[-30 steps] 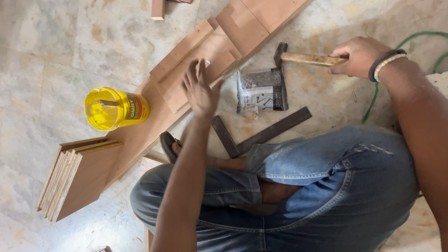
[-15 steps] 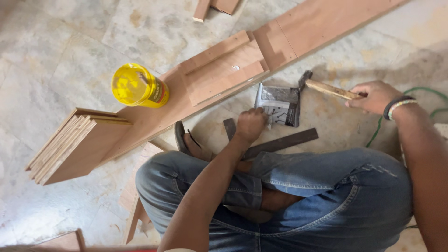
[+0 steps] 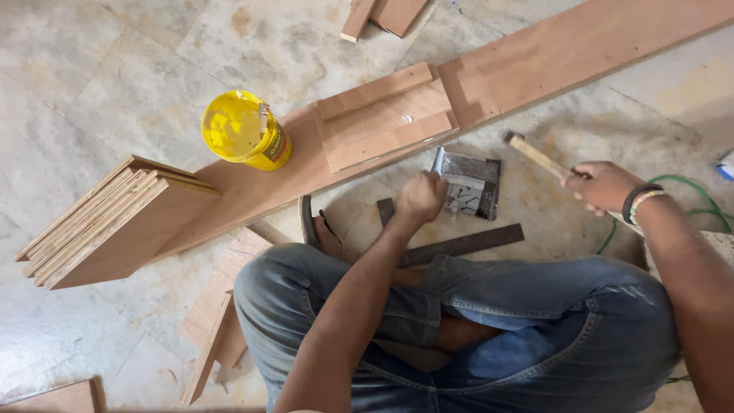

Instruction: The person applies adhesive from a yellow container to wooden boards, aligns the boards, and hammers nails to join them while measuring with a square tool.

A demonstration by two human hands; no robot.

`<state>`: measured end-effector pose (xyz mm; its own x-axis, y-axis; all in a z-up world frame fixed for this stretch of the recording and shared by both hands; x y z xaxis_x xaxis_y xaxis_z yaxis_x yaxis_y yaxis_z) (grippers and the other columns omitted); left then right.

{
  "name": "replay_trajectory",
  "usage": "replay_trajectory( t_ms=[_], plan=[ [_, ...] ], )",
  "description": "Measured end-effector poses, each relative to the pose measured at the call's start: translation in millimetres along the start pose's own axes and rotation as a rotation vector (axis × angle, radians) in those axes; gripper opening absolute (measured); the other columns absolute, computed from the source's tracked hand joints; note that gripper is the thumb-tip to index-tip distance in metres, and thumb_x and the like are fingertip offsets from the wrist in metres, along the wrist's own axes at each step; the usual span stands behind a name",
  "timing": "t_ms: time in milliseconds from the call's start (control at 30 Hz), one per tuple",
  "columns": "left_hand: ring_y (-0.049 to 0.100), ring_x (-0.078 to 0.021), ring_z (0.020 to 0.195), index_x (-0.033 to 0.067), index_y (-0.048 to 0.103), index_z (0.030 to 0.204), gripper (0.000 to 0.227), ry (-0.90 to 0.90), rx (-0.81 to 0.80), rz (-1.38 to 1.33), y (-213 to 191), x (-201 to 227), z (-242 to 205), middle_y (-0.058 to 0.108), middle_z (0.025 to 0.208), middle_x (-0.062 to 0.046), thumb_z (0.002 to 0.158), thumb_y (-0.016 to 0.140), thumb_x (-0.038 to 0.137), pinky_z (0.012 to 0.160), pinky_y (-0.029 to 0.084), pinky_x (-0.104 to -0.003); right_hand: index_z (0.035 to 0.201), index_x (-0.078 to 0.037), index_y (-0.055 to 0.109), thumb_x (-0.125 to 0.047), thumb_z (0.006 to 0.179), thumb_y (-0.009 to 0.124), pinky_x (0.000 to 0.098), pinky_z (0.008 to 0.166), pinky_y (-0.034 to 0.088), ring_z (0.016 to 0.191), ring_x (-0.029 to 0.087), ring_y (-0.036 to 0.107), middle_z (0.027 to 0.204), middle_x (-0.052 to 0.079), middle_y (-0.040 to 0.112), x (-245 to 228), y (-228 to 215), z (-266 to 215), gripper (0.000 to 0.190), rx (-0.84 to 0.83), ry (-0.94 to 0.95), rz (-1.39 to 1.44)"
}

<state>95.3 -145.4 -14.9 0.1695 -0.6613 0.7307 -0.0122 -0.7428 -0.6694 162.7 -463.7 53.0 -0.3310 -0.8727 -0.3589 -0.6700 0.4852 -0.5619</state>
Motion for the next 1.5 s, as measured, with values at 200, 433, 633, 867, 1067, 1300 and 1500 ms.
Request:
replay_trajectory(
  t_ms=[200, 433, 633, 867, 1067, 1300, 1500],
  plan=[
    [0.07, -0.0331, 0.071, 0.0009, 0.071, 0.082, 0.034, -0.124, 0.226, -0.353, -43.7, -14.5, 18.5, 0.071, 0.077, -0.019, 0.091, 0.064, 0.033, 0.071, 0.055, -0.044, 0.117, -0.005, 0.067, -0.037, 0.107, 0.041, 0.0258, 0.049, 0.046, 0.054, 0.007, 0.043, 0.066, -0.007, 0.042, -40.7, 20.6, -20.5, 0.042, 0.002, 0.041, 0.742],
    [0.067, -0.0204, 0.067, -0.0005, 0.068, 0.078, 0.027, -0.062, 0.317, -0.505, -85.5, 6.8, 15.2, 0.069, 0.081, -0.013, 0.086, 0.078, 0.024, 0.067, 0.055, -0.036, 0.102, -0.01, 0.061, -0.044, 0.106, 0.047, 0.0183, 0.041, 0.04, 0.046, 0.002, 0.041, 0.06, -0.012, 0.044, -85.9, 87.0, -8.6, 0.037, -0.127, -0.042, 0.956],
    [0.074, -0.016, 0.078, 0.0016, 0.067, 0.087, 0.021, -0.036, 0.446, -0.609, -116.3, 1.9, 10.2, 0.073, 0.089, -0.009, 0.087, 0.077, 0.02, 0.073, 0.061, -0.03, 0.104, -0.009, 0.062, -0.04, 0.104, 0.046, 0.0208, 0.045, 0.037, 0.047, 0.001, 0.04, 0.059, -0.013, 0.041, -91.2, 140.6, 17.9, 0.035, -0.34, 0.016, 1.073],
    [0.077, -0.0211, 0.082, 0.0048, 0.073, 0.102, 0.015, -0.004, 0.423, -0.513, -116.4, 9.4, 15.6, 0.076, 0.089, -0.008, 0.093, 0.072, 0.017, 0.076, 0.06, -0.034, 0.113, -0.005, 0.062, -0.034, 0.101, 0.05, 0.0237, 0.047, 0.038, 0.05, 0.003, 0.041, 0.063, -0.01, 0.043, -98.5, 129.1, 1.7, 0.034, -0.245, -0.043, 0.999],
    [0.065, -0.0293, 0.104, 0.0108, 0.078, 0.095, 0.009, 0.401, 0.462, -0.144, -121.6, 53.4, 47.3, 0.076, 0.101, -0.007, 0.091, 0.07, 0.015, 0.094, 0.052, -0.041, 0.125, -0.002, 0.06, -0.019, 0.097, 0.05, 0.0254, 0.043, 0.042, 0.046, 0.006, 0.043, 0.065, -0.005, 0.047, -110.5, 100.4, -50.9, 0.034, -0.086, -0.187, 0.821],
    [0.059, -0.028, 0.114, 0.0143, 0.08, 0.099, 0.011, 0.297, 0.369, -0.142, -119.2, 27.8, 68.4, 0.074, 0.107, -0.002, 0.093, 0.071, 0.018, 0.104, 0.045, -0.043, 0.137, 0.003, 0.054, -0.009, 0.096, 0.046, 0.0249, 0.039, 0.044, 0.042, 0.009, 0.048, 0.07, 0.005, 0.059, -121.9, 122.8, -73.0, 0.044, -0.099, -0.269, 0.89],
    [0.052, -0.0239, 0.126, 0.0202, 0.082, 0.093, 0.01, 0.178, 0.301, -0.034, -115.9, 25.2, 66.2, 0.069, 0.115, 0.003, 0.087, 0.074, 0.02, 0.11, 0.033, -0.048, 0.141, -0.001, 0.051, -0.006, 0.097, 0.045, 0.0261, 0.04, 0.046, 0.044, 0.01, 0.052, 0.076, 0.009, 0.065, -145.1, 124.3, -79.9, 0.045, -0.094, -0.415, 0.758]
  ],
)
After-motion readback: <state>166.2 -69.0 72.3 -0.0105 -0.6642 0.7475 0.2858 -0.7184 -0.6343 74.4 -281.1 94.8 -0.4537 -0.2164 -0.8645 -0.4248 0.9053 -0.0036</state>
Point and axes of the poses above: each hand's wrist, its own z-axis towards the middle knuckle, its own y-axis out of the palm, x = y × z, the point moved 10 cm from there along z, towards the middle knuckle
